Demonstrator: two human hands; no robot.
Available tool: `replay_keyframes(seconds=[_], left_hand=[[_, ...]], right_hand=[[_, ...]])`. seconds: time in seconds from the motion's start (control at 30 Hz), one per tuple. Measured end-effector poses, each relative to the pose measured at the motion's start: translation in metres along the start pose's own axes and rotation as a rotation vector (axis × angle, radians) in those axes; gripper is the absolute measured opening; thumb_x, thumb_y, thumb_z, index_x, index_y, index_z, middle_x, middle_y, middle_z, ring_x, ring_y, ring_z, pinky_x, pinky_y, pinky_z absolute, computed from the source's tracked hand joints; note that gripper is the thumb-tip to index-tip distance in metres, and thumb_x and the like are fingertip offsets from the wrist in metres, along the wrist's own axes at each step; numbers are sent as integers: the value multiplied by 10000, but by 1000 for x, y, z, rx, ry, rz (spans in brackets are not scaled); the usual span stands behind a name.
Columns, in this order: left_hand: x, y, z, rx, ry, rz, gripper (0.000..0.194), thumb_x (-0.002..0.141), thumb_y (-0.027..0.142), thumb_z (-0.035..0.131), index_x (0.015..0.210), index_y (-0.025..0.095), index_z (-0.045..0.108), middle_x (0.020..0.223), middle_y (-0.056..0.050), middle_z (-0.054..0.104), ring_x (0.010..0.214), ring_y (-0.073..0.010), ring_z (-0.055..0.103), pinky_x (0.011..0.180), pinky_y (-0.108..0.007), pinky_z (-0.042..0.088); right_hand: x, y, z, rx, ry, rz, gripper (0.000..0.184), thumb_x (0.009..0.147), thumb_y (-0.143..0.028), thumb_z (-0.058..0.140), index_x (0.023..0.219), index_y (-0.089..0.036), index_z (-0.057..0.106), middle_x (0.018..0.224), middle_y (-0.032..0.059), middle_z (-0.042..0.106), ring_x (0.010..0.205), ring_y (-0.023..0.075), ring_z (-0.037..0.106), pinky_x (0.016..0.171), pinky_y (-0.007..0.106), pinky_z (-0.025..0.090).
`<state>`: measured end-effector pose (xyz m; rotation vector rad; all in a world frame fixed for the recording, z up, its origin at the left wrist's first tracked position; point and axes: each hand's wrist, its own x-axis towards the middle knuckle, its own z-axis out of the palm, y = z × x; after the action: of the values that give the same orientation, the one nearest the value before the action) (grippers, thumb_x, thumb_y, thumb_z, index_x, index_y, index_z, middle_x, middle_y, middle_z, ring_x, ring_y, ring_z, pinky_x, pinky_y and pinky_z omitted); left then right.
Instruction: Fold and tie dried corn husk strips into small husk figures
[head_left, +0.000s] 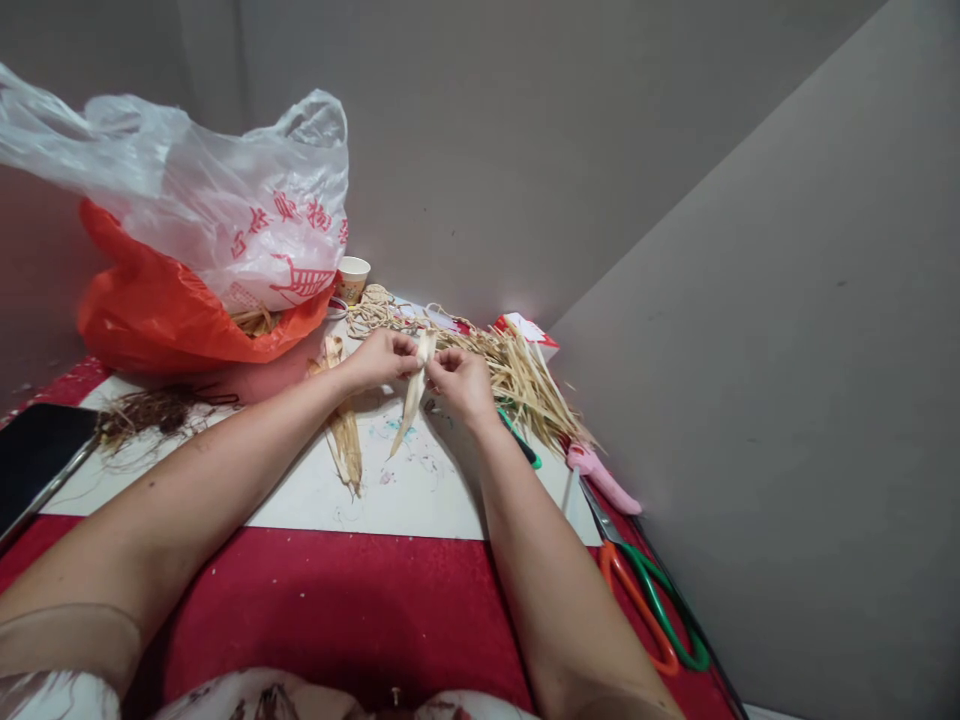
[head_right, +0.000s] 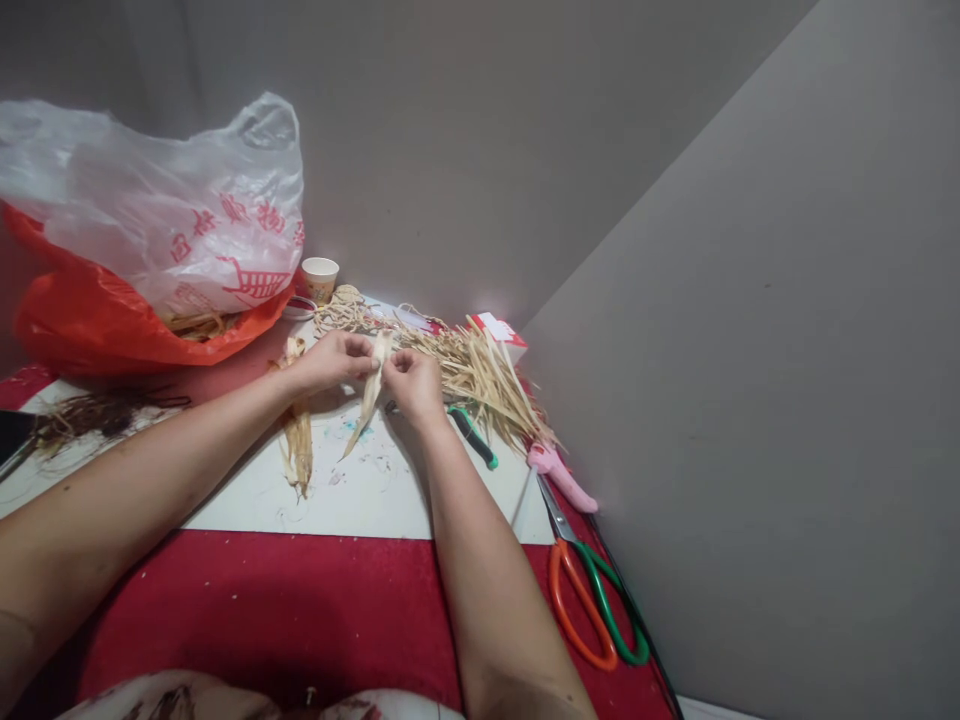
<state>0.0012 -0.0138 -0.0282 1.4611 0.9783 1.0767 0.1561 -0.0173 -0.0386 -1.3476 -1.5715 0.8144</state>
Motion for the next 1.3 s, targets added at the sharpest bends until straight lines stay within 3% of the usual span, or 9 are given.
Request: replay_keyframes(seconds=[0.37,0.57,0.67,0.77,0.87,0.93,1.03,1.13,1.3], left_hand=[[4,4,-3,-284,144,-140,132,761,77,628,717,144,522,531,19,588,499,-93,588,562,-222,499],[11,0,-15,-430,330,-190,171,761,59,621,691,147,493,520,4,602,467,-84,579,530,-203,506],[15,-5,-25,-462,433,-196,216,728,76,669,648,146,480,506,5,587,455,-75,559,516,-195,499],[17,-8,-29,-482,454,-194,245,679,99,732,622,145,498,511,8,581,462,-79,553,512,-202,497],[16,-8,-26,-487,388,-197,201,663,118,758,641,134,559,539,2,600,487,-83,563,509,-201,499],[14,-7,-22,-475,314,-216,155,665,131,765,685,120,611,563,-8,616,506,-87,572,521,-207,512],[13,-5,-18,-445,211,-255,136,659,131,773,700,102,647,590,-28,632,533,-97,590,541,-219,524],[12,-5,-15,-419,144,-270,109,652,109,771,681,99,666,598,-36,641,543,-102,592,551,-229,526],[10,-3,-10,-404,89,-249,83,644,67,754,689,107,697,616,-27,651,545,-89,582,592,-242,524]], right_hand=[[1,-13,-17,688,-126,316,228,697,-315,624,767,-229,424,642,-31,623,586,122,618,569,243,525],[-13,-50,-49,700,-400,283,271,675,-301,698,795,-223,468,498,-104,452,373,38,359,357,134,329],[-26,-81,-87,643,-176,69,263,656,-315,703,772,-217,489,465,-105,417,340,22,279,312,118,199],[-38,-102,-127,426,286,-258,205,651,-284,678,761,-231,513,489,-79,466,341,58,362,306,167,238],[-38,-94,-157,40,808,-538,84,713,-255,621,752,-233,550,536,-38,515,421,112,494,378,232,370],[-29,-71,-170,-209,973,-555,25,760,-248,566,762,-232,584,578,-12,553,491,142,549,488,299,462],[-6,-28,-175,-441,831,-312,94,745,-246,553,760,-211,638,701,49,650,675,202,628,717,404,514],[9,-7,-162,-488,410,-34,171,659,-262,645,794,-166,687,814,98,705,807,250,654,829,459,496],[0,-39,-107,-203,265,-189,267,728,-352,625,888,-153,704,862,88,720,809,204,672,801,382,521]])
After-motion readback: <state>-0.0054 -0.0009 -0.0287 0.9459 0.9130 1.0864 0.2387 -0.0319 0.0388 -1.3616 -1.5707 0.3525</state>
